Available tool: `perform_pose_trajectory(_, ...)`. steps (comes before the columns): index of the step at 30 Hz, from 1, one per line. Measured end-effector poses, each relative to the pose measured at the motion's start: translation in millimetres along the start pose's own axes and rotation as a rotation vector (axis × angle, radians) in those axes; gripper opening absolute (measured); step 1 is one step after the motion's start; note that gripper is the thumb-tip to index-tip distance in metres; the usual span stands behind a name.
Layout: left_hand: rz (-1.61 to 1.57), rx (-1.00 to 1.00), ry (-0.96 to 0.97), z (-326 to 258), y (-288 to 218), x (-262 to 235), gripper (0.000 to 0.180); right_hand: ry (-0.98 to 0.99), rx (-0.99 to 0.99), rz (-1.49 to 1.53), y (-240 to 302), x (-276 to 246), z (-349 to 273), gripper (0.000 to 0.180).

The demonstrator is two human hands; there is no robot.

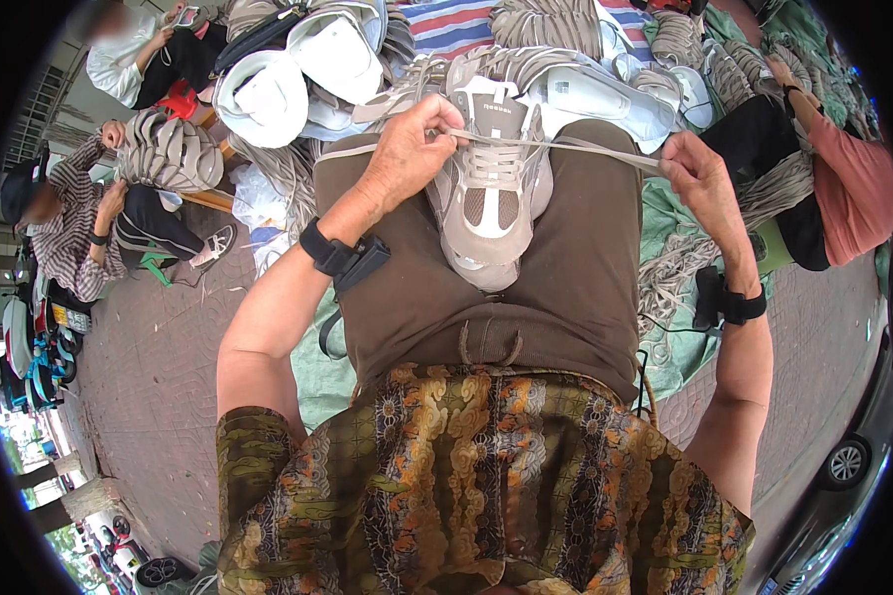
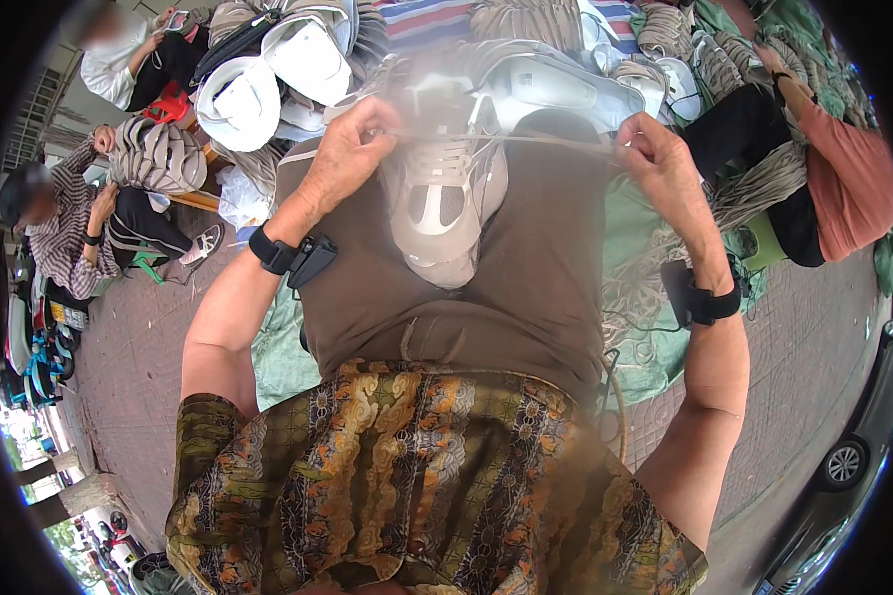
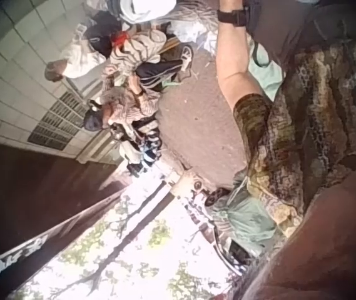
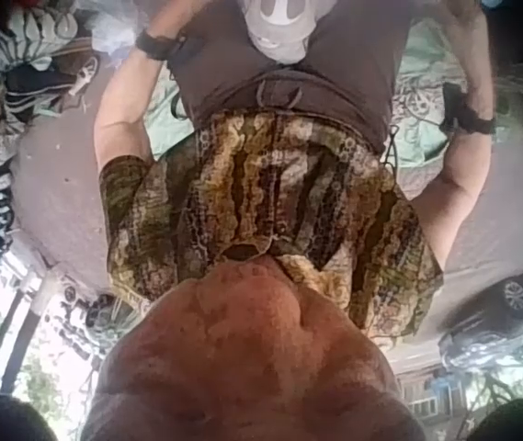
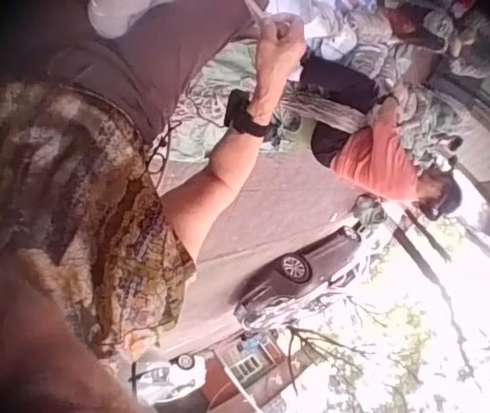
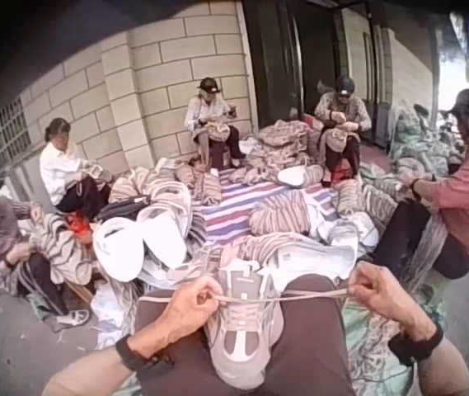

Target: Lacing straps through a shoe upper during the assembly process.

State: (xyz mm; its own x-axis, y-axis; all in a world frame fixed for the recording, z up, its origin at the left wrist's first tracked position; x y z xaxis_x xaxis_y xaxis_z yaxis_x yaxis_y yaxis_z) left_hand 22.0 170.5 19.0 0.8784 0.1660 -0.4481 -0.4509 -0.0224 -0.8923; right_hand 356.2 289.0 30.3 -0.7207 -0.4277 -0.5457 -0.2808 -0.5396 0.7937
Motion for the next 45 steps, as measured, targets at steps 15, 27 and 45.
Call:
perform_pose_trajectory(15, 0.333, 0.120, 0.019, 16, 2, 4, 0.027, -0.131, 0.099, 0.990, 15, -49, 1, 0.011)
perform_pose_trajectory(27, 0.651, 0.253, -0.023, 13, 5, 21, 0.037, -0.221, 0.285, 0.268, -91, -112, -20, 0.005)
perform_pose_trajectory(45, 0.392, -0.132, 0.166, -1, 45, -24, 0.010, 0.070, 0.041, -0.159, -39, -9, -7, 0.013)
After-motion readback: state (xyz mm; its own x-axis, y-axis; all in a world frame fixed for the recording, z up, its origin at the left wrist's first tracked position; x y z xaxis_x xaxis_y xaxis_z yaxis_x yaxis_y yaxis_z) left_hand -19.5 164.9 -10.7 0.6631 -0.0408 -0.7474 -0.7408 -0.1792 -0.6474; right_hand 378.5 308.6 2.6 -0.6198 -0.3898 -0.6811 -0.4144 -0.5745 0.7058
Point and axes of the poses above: each hand's wrist, its own z-axis towards the middle knuckle, its own x-axis out of the palm, y = z × x, the point moved 5 cm from there along z, towards the middle knuckle, and after that the axes turned 12 degrees about -x, right-handed, at the moved point
